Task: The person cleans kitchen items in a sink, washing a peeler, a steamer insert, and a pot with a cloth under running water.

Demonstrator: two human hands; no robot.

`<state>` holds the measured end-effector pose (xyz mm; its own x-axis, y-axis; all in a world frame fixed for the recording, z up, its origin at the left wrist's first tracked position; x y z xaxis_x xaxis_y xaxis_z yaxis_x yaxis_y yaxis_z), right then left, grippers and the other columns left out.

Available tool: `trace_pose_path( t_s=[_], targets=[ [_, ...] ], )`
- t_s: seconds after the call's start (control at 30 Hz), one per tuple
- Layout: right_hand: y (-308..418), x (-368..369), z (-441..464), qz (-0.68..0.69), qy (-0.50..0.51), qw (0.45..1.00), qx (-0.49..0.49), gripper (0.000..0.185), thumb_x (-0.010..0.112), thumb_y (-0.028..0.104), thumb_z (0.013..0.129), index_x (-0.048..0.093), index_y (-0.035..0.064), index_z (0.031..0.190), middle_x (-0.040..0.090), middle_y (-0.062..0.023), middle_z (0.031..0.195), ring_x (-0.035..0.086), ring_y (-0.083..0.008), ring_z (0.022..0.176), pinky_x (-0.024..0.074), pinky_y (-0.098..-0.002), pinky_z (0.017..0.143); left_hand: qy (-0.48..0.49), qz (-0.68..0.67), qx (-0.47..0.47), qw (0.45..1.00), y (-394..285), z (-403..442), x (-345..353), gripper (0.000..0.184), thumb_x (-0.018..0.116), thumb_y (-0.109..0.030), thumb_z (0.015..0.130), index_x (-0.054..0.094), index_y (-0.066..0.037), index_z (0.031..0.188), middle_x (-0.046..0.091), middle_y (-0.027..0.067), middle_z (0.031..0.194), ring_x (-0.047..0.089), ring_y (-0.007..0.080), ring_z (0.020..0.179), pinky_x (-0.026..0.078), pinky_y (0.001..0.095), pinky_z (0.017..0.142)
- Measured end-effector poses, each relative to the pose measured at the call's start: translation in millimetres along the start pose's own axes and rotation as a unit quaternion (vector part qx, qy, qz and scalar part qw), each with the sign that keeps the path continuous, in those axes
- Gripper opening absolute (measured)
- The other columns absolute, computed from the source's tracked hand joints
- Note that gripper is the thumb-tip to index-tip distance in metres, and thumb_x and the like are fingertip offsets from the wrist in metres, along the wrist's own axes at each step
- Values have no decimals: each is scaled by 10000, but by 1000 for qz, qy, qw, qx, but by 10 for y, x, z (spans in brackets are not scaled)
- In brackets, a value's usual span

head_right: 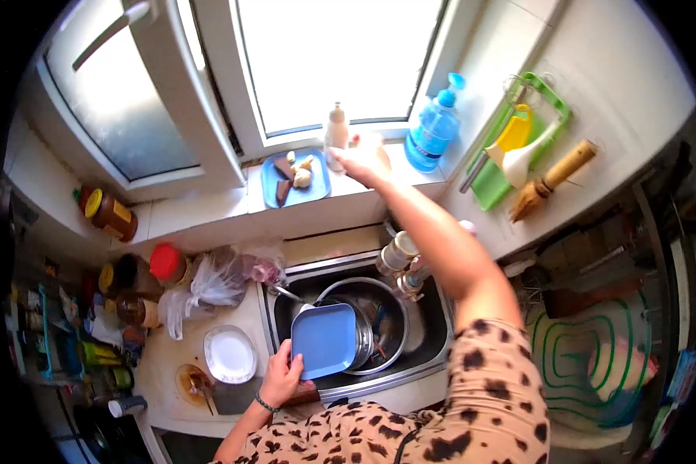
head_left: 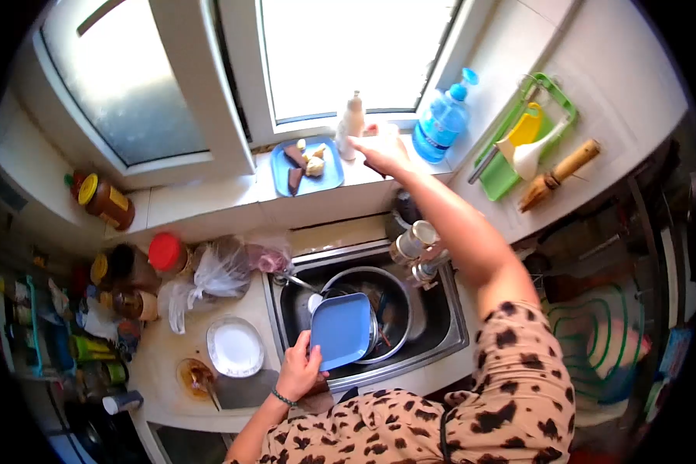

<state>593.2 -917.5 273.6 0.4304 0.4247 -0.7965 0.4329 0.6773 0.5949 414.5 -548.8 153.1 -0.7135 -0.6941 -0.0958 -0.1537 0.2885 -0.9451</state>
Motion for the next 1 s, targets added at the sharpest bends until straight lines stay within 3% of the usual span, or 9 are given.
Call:
trace_pose_path(
  t_s=[0.07, 0.23, 0.27, 0.5, 0.6, 0.77, 0.87, 0.93, 1.0],
  targets=[
    [113, 7, 166, -13, -96, 995, 14, 768, 734, 575, 665, 537, 55, 1195, 565, -233, 1173, 571, -344, 1076, 475, -381, 894, -7, 3, 5, 1000, -102, -23, -2, 170, 470, -70, 932, 487, 14, 1078, 544, 58, 651, 592, 125, 531, 549, 290, 479],
    [-67, 160, 413, 23, -115, 992, 53, 494, 758, 432, 626, 681, 115, 997, 701, -101, 927, 667, -280, 897, 516, -385, 814, -15, -5, 8, 1000, -49, -111, -47, 158, 470, -62, 928, 485, 14, 1066, 543, 57, 655, 576, 115, 539, 540, 282, 475],
    [-255, 132, 525, 7, -170, 984, 48, 435, 747, 393, 608, 697, 121, 943, 708, -97, 893, 681, -265, 847, 529, -381, 778, -18, -9, 3, 1000, -24, -130, -74, 158, 470, -62, 928, 485, 14, 1066, 543, 57, 655, 576, 115, 539, 540, 282, 475],
    [-585, -815, 147, -32, -204, 977, 50, 433, 774, 404, 658, 692, 102, 957, 712, -98, 870, 684, -259, 851, 531, -380, 762, -12, -34, -11, 999, 112, -58, -45, 196, 470, -77, 934, 481, 16, 1107, 555, 58, 679, 573, 99, 550, 549, 274, 485],
    [-693, -768, 149, -86, -162, 979, 94, 478, 766, 460, 666, 686, 111, 983, 709, -108, 907, 679, -269, 883, 528, -387, 788, 22, -36, -19, 999, 51, 15, 63, 204, 470, -73, 936, 479, 20, 1118, 564, 62, 685, 593, 107, 559, 559, 273, 500],
    [-644, -761, 46, -151, -151, 970, 119, 798, 730, 604, 670, 556, -54, 1086, 659, -242, 1011, 659, -337, 941, 523, -424, 816, 27, -28, 10, 999, -80, 41, 86, 197, 461, -68, 941, 473, 29, 1112, 576, 70, 697, 603, 119, 560, 561, 274, 500],
    [-548, -770, -138, -147, -68, 981, 110, 837, 700, 610, 707, 503, -92, 1116, 630, -296, 1039, 643, -350, 994, 516, -427, 833, 11, -33, 5, 999, 7, 11, 15, 197, 463, -68, 940, 473, 26, 1112, 581, 73, 704, 605, 120, 561, 559, 279, 497],
    [-575, -555, -47, -126, -46, 989, 61, 712, 665, 557, 770, 492, -39, 1119, 646, -238, 941, 663, -314, 875, 521, -402, 775, 0, -44, -5, 999, 135, 18, -21, 197, 464, -68, 939, 471, 25, 1113, 588, 76, 710, 613, 125, 563, 553, 278, 491],
    [-330, -51, -70, 208, 128, 968, 60, 457, 607, 346, 855, 443, 7, 1114, 583, -115, 866, 602, -250, 773, 501, -355, 733, -8, -49, -21, 999, 206, -14, -41, 198, 465, -68, 938, 469, 23, 1114, 594, 79, 717, 620, 130, 564, 546, 276, 486]
  ],
)
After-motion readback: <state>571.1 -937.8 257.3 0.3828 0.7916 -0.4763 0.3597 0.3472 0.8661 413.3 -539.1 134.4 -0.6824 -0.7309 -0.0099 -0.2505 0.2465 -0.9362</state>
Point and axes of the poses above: each hand's wrist, its own z-axis towards the middle knuckle, its own x-axis out of the palm, y = z × x, the point moved 8 cm from there along z, towards the middle knuckle
